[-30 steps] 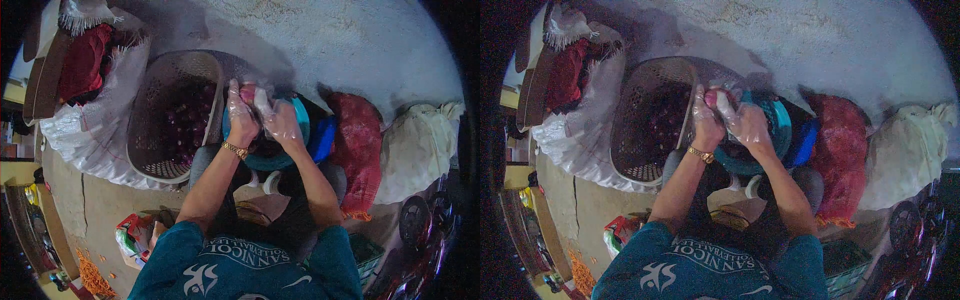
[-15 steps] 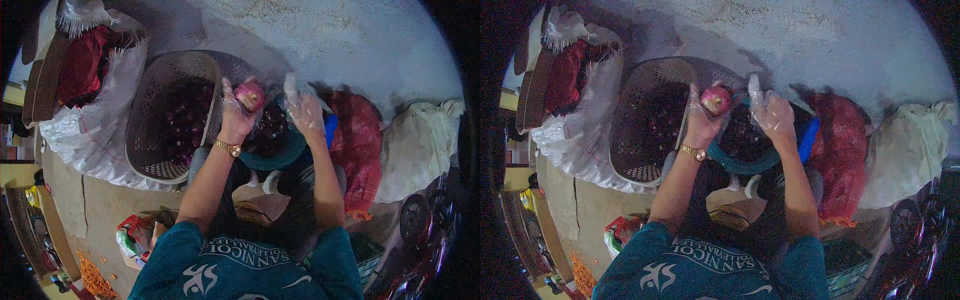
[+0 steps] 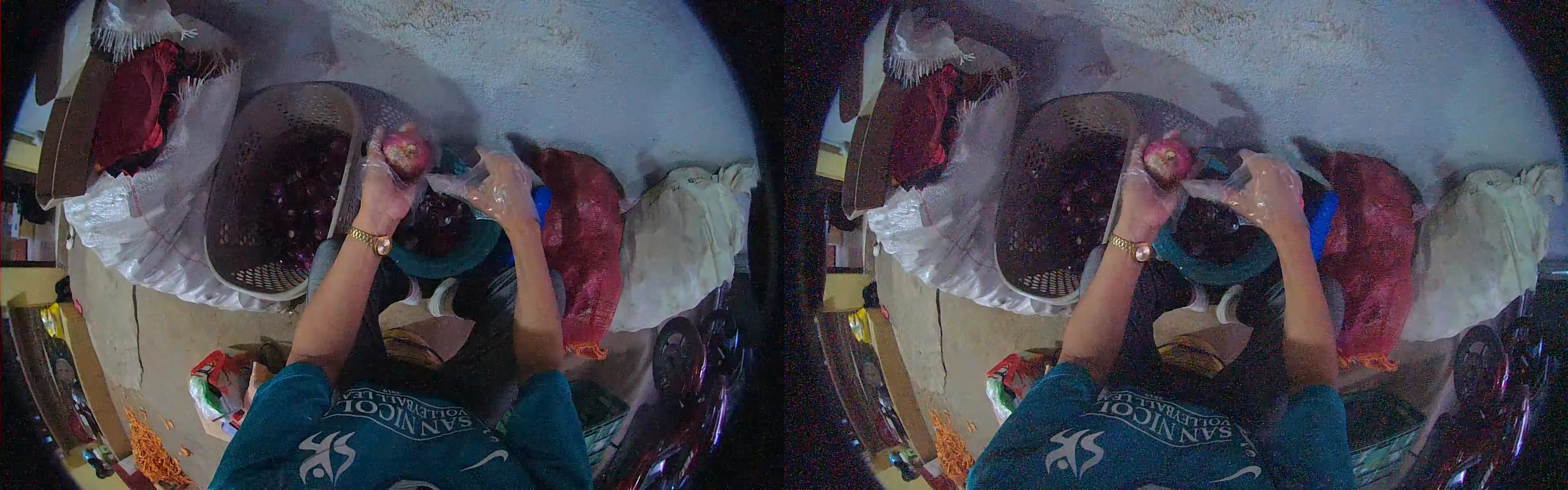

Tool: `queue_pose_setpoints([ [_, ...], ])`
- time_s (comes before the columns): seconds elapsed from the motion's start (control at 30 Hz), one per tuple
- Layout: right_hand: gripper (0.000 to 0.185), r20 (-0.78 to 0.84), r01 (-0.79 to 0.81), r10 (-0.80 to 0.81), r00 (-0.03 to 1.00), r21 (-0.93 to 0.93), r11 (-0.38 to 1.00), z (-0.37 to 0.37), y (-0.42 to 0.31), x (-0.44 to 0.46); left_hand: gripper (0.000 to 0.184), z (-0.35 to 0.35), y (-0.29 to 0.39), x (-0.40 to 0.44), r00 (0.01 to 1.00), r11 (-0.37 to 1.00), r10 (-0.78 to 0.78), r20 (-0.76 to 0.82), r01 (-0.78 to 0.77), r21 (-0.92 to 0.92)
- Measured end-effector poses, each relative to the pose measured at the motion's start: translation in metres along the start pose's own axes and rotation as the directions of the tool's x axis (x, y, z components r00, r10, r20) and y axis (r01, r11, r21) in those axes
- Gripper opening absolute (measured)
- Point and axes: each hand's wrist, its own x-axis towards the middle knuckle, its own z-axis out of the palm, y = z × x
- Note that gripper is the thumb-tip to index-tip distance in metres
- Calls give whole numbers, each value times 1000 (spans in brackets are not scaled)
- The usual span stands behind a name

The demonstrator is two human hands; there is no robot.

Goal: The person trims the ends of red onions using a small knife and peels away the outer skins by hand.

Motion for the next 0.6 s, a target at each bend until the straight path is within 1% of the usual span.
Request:
queue_pose_setpoints([
  [0.03,68,-5,-7,7,1000,15,1000,0,-2,0,50,-3,0,2,1000,1000,0,0,0,-1],
  [0.1,69,23,-11,10,1000,45,999,-5,-9,1,50,-10,0,7,994,994,-100,44,98,38],
  [0.13,70,49,-17,13,999,74,997,-7,-11,1,50,-12,-1,8,994,994,-100,44,98,39],
  [0.17,70,49,-17,14,999,74,997,-6,-12,1,51,-14,-2,9,986,989,-143,84,140,47],
  [0.2,69,-11,42,-42,999,47,998,-4,-13,1,51,-16,-3,10,975,982,-187,124,181,57],
  [0.23,69,-69,100,-99,993,16,995,-3,-15,1,51,-18,-3,11,975,982,-187,123,181,57],
  [0.27,69,-69,100,-99,993,17,995,-4,-17,2,52,-21,-3,12,966,979,-196,169,181,98],
  [0.3,67,-6,84,-84,996,39,996,-9,-21,4,52,-20,-2,11,955,974,-206,214,179,138],
  [0.33,65,57,66,-70,996,59,996,-12,-22,6,52,-20,-3,11,955,974,-206,214,179,138],
  [0.4,64,39,90,-93,995,59,994,-4,-18,9,53,-16,-5,8,980,966,-158,119,128,226],
  [0.47,64,21,112,-114,993,59,992,3,-15,9,53,-12,-3,4,974,965,-178,142,145,218],
  [0.5,64,-4,141,-141,990,26,990,3,-15,9,54,-11,-2,2,966,965,-197,166,161,209],
  [0.53,64,-27,169,-169,985,-8,986,2,-17,9,54,-9,-3,2,966,965,-198,166,162,208],
  [0.57,64,-28,169,-170,985,-8,986,0,-18,10,55,-9,-4,2,970,966,-203,131,176,189],
  [0.6,66,45,150,-148,988,-31,988,-8,-24,12,55,-6,-4,0,973,967,-208,96,190,169],
])
